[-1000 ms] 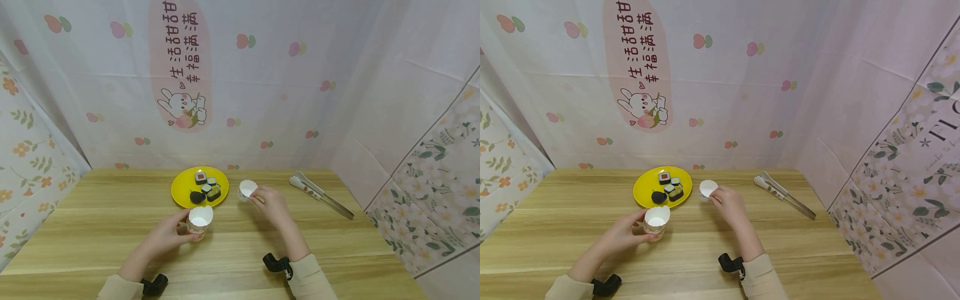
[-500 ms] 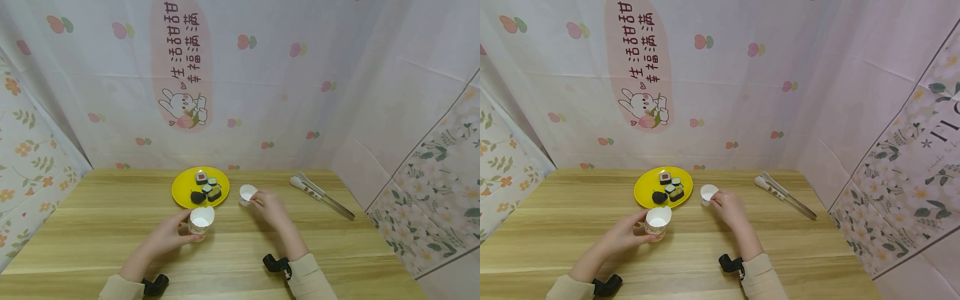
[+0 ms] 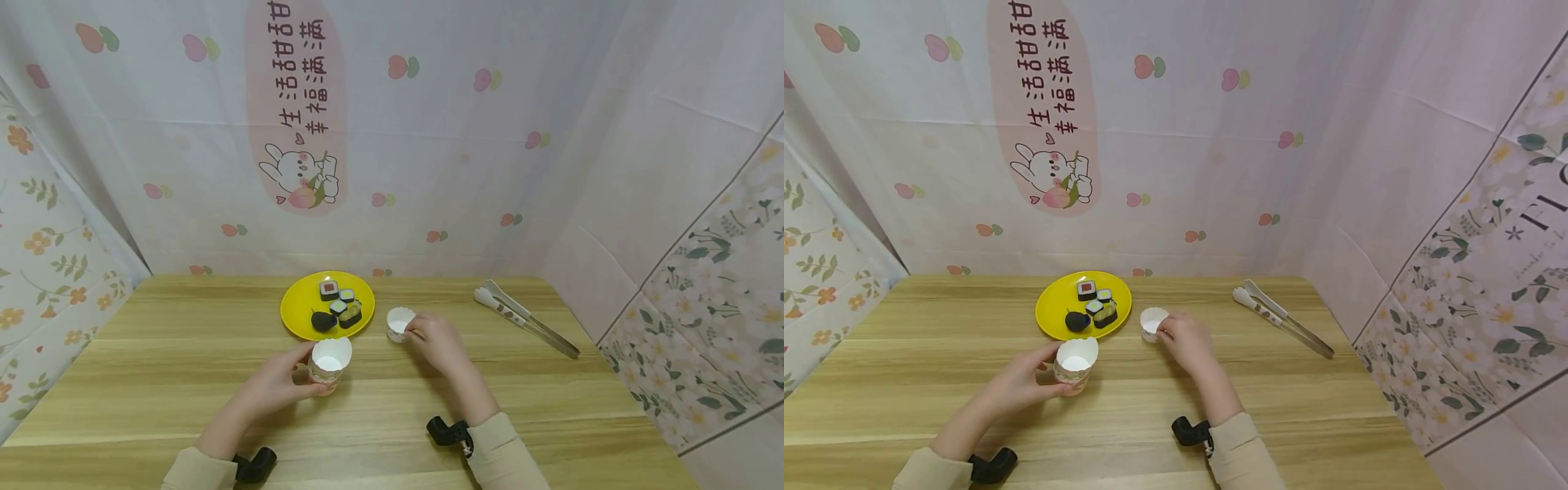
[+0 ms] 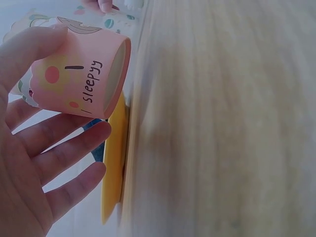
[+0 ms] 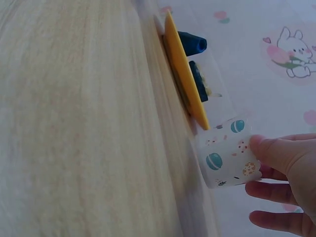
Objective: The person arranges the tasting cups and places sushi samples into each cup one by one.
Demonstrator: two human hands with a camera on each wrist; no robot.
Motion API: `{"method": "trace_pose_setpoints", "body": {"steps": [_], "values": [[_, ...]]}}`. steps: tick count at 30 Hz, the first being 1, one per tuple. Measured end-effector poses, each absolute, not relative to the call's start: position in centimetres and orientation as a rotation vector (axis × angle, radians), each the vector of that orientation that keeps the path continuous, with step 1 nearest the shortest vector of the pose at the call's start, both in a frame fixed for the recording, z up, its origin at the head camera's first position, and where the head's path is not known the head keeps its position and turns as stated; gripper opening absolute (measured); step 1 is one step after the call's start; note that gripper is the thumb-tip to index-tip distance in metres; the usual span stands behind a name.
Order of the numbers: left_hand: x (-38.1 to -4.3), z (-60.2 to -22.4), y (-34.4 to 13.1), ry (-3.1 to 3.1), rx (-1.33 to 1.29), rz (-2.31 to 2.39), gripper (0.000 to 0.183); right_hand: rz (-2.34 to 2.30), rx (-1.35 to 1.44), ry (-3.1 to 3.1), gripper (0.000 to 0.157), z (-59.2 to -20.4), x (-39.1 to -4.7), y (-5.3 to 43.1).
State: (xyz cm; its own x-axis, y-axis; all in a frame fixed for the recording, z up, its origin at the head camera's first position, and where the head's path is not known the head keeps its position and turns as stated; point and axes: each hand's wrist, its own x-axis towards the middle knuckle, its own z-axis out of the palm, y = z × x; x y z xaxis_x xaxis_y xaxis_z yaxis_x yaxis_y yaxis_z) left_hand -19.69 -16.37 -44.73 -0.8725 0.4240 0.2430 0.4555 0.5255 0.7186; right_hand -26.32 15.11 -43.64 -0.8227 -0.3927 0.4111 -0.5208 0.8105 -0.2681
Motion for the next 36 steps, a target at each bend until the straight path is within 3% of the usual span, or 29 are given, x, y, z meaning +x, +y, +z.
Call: {"method": "trace_pose_setpoints", "body": {"steps": [36], "values": [[-19.7,-44.6,-16.2,-2.720,-0.774,-1.299,0.067,0.595,0.689,-2.690,0.008,-43.1,-26.0,15.0]]}}
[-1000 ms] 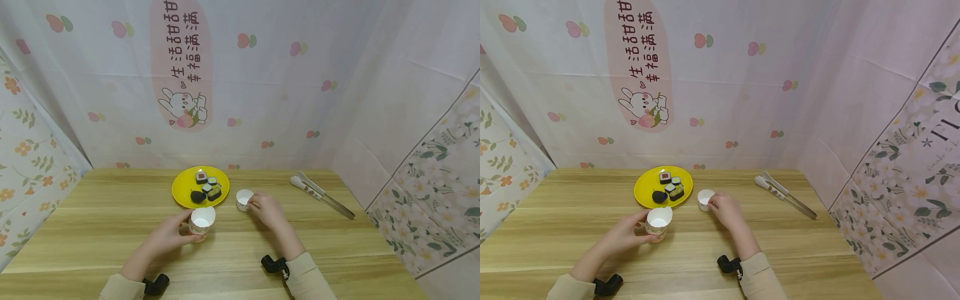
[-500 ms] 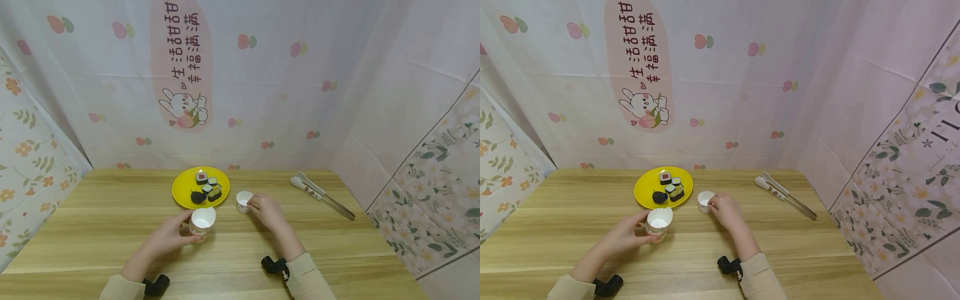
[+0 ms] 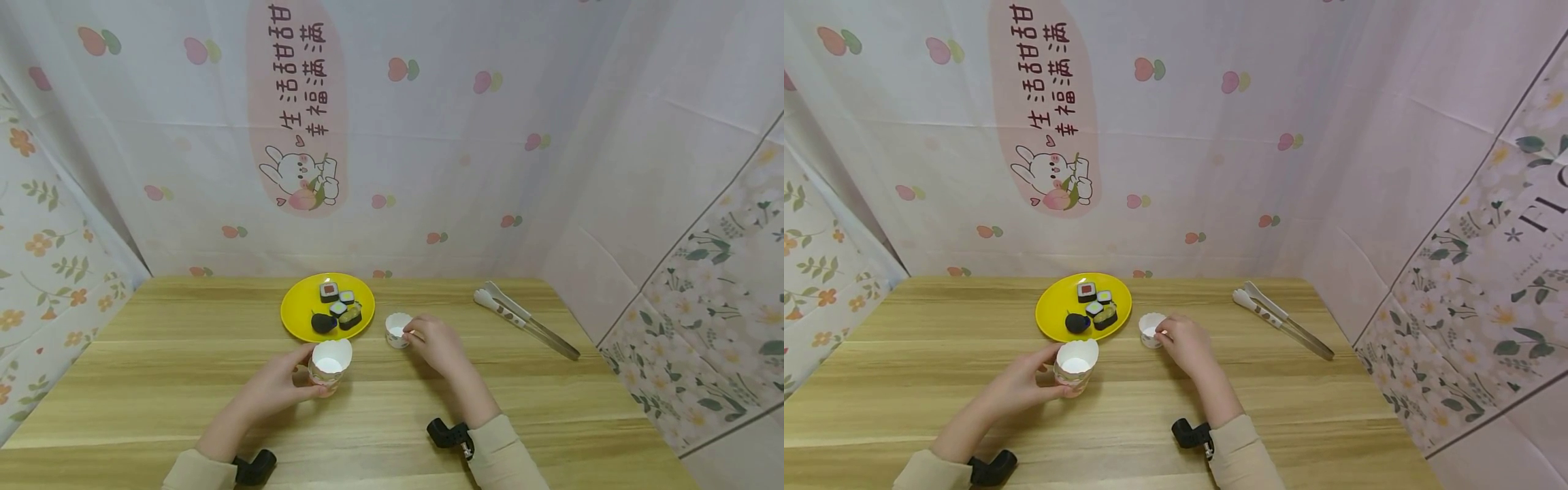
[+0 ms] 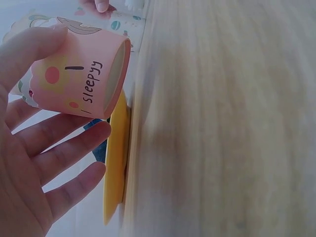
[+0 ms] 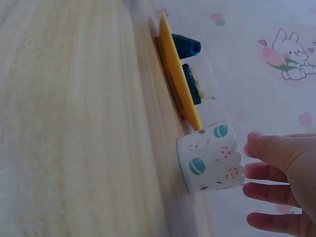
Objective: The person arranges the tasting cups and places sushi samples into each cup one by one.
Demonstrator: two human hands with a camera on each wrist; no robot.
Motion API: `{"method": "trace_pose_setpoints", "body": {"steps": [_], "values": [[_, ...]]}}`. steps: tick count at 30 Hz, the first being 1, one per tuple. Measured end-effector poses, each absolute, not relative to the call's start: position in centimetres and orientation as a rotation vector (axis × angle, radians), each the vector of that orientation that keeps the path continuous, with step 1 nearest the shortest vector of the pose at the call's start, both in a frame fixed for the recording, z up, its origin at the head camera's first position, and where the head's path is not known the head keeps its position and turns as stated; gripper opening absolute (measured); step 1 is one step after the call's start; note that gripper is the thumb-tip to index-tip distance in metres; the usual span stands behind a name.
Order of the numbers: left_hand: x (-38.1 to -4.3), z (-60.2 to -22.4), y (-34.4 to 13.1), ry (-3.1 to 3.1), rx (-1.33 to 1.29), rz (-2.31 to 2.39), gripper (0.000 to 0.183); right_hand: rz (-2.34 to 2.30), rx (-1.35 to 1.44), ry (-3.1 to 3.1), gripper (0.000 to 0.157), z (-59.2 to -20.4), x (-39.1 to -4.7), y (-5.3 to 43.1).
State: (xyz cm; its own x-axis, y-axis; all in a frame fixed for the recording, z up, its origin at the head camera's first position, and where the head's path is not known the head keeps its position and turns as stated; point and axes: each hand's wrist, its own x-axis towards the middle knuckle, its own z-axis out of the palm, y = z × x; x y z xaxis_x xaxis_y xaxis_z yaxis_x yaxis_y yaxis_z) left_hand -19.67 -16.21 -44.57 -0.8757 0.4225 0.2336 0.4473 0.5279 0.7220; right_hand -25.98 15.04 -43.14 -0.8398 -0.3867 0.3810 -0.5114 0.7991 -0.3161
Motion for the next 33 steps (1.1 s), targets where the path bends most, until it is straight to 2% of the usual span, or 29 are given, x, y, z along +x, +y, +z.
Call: {"method": "trace_pose_setpoints", "body": {"steps": [15,33], "values": [[-19.5,-44.3,-16.2,-2.721,-0.767,-1.303,0.067,0.606,0.736,-2.615,0.016,-40.6,-24.6,14.6],[-19.4,-44.2,-16.0,-2.697,-0.798,-1.278,0.066,0.577,1.074,-2.240,0.023,-37.6,-22.1,12.6]]}}
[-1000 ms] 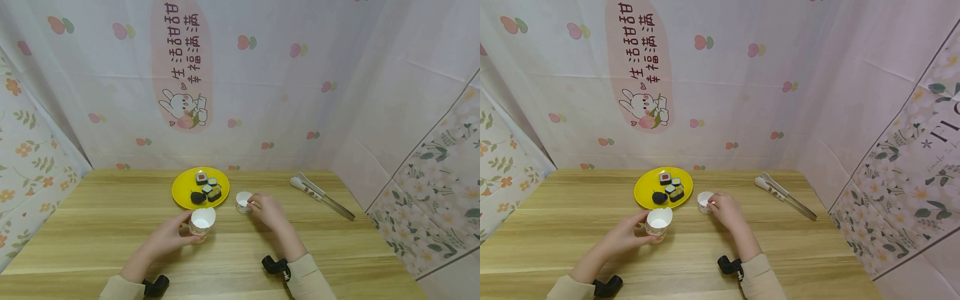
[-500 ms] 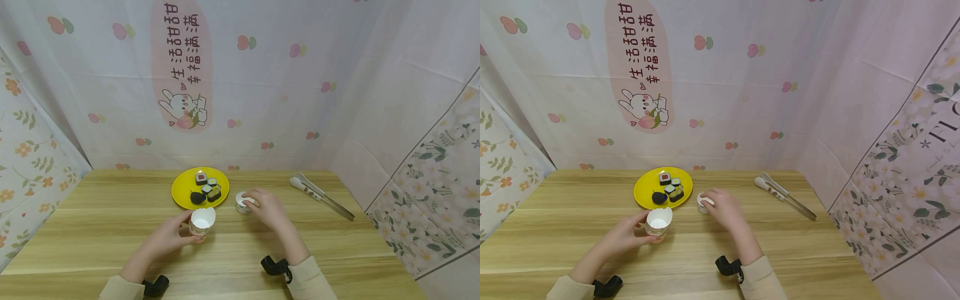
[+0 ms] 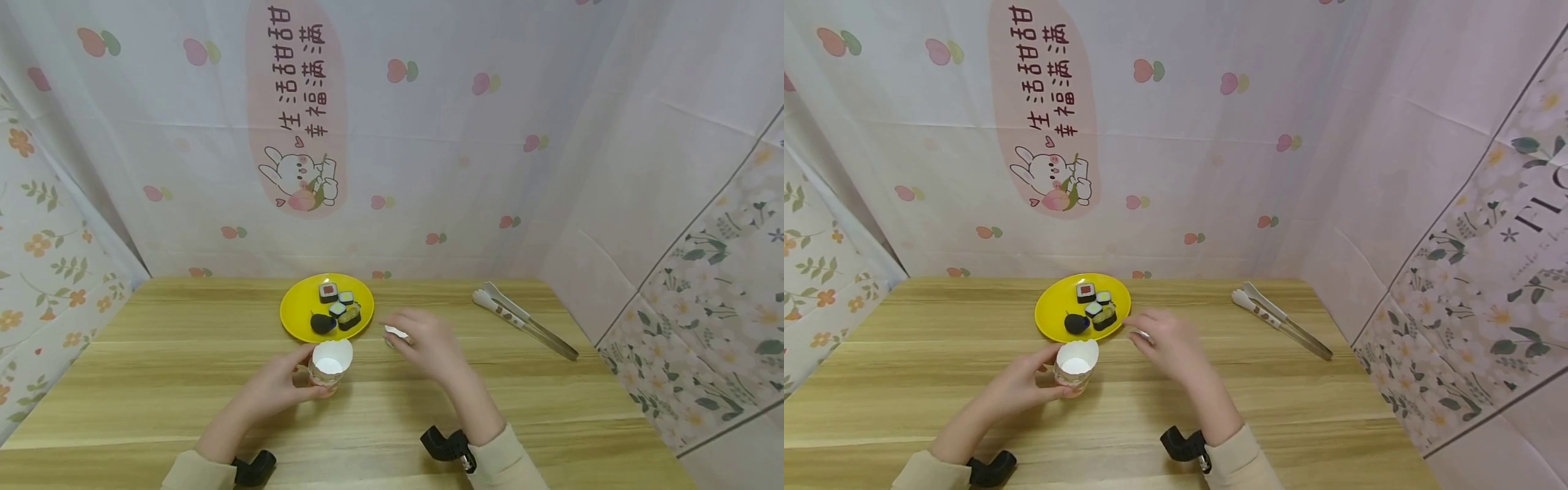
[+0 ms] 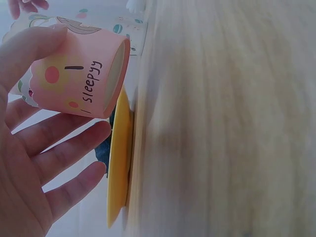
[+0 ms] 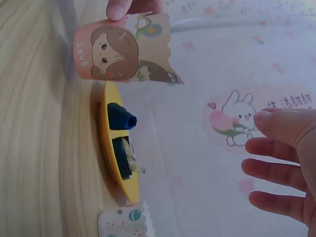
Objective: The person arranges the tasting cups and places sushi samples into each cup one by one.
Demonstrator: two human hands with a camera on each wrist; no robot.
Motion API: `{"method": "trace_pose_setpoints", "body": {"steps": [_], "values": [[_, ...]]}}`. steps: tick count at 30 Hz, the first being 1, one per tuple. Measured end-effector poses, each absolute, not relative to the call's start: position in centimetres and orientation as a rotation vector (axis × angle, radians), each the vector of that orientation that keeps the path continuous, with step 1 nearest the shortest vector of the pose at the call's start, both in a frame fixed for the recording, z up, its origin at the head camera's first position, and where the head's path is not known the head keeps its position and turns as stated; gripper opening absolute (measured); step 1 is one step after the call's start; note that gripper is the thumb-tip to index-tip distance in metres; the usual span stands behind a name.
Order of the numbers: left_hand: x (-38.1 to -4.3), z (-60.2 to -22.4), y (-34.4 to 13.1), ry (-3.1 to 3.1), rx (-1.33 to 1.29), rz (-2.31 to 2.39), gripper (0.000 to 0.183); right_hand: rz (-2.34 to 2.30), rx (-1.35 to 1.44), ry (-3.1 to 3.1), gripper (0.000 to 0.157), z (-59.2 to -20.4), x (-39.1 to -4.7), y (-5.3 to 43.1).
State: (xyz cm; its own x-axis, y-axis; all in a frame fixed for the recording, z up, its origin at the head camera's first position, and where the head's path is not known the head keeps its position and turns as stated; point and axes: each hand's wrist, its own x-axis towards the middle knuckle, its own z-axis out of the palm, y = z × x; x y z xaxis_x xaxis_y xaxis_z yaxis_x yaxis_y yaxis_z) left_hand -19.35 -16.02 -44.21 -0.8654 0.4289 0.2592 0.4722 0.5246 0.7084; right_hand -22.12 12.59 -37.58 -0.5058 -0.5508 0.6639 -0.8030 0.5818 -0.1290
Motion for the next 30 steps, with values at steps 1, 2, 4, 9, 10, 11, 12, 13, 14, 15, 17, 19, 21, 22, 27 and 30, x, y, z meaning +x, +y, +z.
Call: {"method": "trace_pose_setpoints", "body": {"steps": [1,2,4,9,10,11,12,13,14,15,17,19,21,22,27,30], "values": [[-19.4,-44.2,-16.0,-2.696,-0.800,-1.275,0.066,0.571,1.093,-2.231,0.023,-37.5,-22.0,12.5],[-19.4,-44.2,-16.0,-2.694,-0.805,-1.273,0.066,0.564,1.111,-2.222,0.023,-37.4,-22.0,12.3],[-19.4,-44.2,-16.0,-2.690,-0.812,-1.270,0.066,0.557,1.149,-2.222,0.024,-37.3,-21.8,12.0],[-19.4,-44.3,-15.9,-2.674,-0.844,-1.267,0.065,0.535,1.198,-2.279,0.027,-37.3,-21.4,11.5],[-19.4,-44.3,-15.9,-2.670,-0.851,-1.271,0.065,0.525,1.197,-2.293,0.027,-37.4,-21.3,11.4],[-19.4,-44.3,-15.9,-2.666,-0.857,-1.276,0.065,0.517,1.200,-2.303,0.028,-37.5,-21.3,11.4],[-19.5,-44.3,-15.9,-2.663,-0.865,-1.277,0.065,0.507,1.198,-2.311,0.028,-37.5,-21.2,11.3],[-19.5,-44.4,-15.9,-2.659,-0.872,-1.278,0.065,0.502,1.199,-2.319,0.028,-37.6,-21.1,11.2],[-19.5,-44.4,-15.9,-2.656,-0.877,-1.277,0.065,0.492,1.199,-2.327,0.028,-37.6,-21.1,11.1],[-19.5,-44.4,-15.9,-2.654,-0.882,-1.275,0.064,0.490,1.207,-2.335,0.028,-37.6,-21.0,11.0],[-19.5,-44.4,-15.8,-2.651,-0.889,-1.273,0.064,0.496,1.229,-2.352,0.029,-37.7,-20.9,10.8],[-19.5,-44.4,-15.8,-2.654,-0.892,-1.270,0.064,0.496,1.253,-2.377,0.029,-37.8,-20.8,10.6],[-19.5,-44.4,-15.9,-2.661,-0.891,-1.268,0.064,0.492,1.274,-2.407,0.031,-37.9,-20.7,10.4],[-19.5,-44.4,-15.9,-2.665,-0.889,-1.266,0.064,0.488,1.283,-2.422,0.031,-38.0,-20.6,10.3],[-19.4,-44.4,-15.9,-2.683,-0.882,-1.248,0.064,0.444,1.303,-2.474,0.030,-38.1,-20.3,9.9],[-19.4,-44.3,-15.8,-2.683,-0.882,-1.240,0.065,0.421,1.316,-2.491,0.030,-38.2,-20.2,9.6]]}}
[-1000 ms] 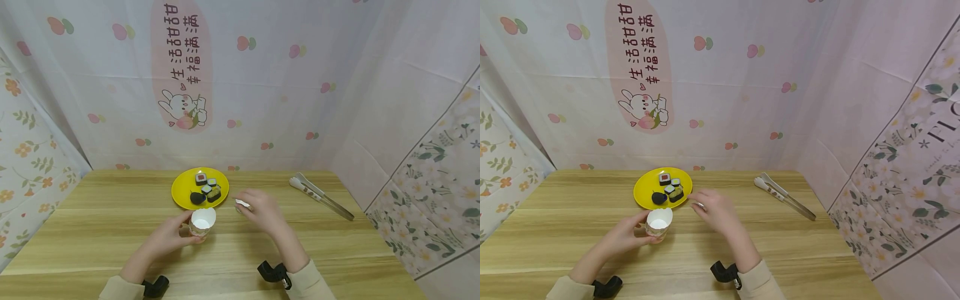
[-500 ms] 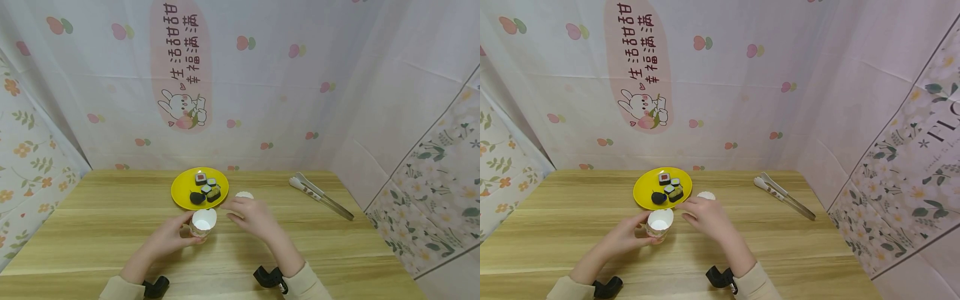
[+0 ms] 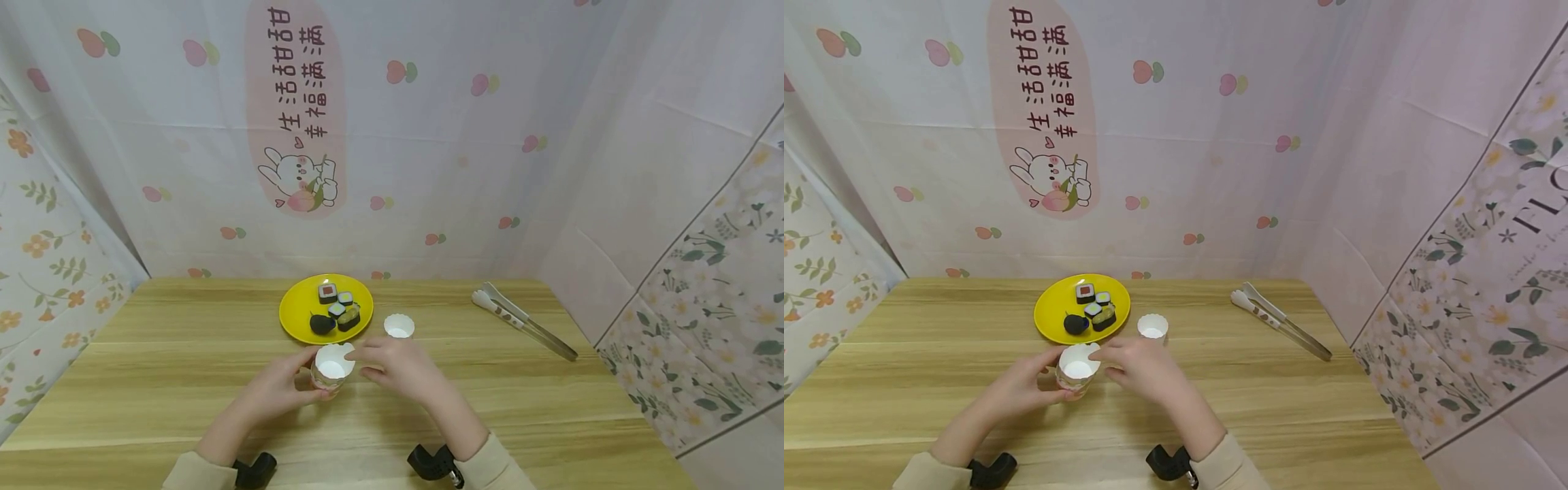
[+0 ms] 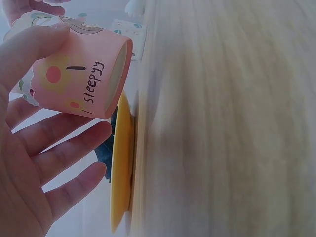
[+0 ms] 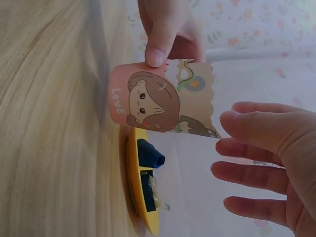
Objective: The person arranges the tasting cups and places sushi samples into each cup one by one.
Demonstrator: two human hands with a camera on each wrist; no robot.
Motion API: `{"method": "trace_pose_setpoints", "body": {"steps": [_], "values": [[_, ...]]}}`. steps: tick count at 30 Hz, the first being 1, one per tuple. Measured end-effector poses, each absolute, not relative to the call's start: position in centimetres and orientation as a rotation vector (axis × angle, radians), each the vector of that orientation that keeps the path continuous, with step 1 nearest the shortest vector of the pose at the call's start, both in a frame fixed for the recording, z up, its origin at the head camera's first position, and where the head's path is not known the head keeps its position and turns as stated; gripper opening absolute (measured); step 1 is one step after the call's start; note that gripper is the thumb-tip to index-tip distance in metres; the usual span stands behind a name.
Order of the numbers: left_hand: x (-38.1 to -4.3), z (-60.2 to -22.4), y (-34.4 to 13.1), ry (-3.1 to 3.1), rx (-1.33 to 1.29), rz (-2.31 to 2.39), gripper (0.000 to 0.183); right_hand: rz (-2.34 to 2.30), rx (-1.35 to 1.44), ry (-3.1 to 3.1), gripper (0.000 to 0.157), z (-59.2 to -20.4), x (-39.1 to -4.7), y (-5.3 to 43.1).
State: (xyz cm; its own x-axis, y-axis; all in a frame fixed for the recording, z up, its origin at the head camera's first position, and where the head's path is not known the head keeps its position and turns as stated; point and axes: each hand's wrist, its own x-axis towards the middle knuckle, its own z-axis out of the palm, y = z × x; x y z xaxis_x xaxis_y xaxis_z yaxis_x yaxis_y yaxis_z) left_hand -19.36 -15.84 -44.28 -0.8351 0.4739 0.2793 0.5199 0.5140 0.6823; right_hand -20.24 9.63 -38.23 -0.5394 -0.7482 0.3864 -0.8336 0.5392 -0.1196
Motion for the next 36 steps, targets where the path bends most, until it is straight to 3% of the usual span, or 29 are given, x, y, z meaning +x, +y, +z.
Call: {"method": "trace_pose_setpoints", "body": {"steps": [36], "values": [[-20.0,-43.8,-14.9,-2.674,-0.878,-1.231,0.064,0.518,1.265,-2.423,0.011,-38.9,-20.9,9.7]]}}
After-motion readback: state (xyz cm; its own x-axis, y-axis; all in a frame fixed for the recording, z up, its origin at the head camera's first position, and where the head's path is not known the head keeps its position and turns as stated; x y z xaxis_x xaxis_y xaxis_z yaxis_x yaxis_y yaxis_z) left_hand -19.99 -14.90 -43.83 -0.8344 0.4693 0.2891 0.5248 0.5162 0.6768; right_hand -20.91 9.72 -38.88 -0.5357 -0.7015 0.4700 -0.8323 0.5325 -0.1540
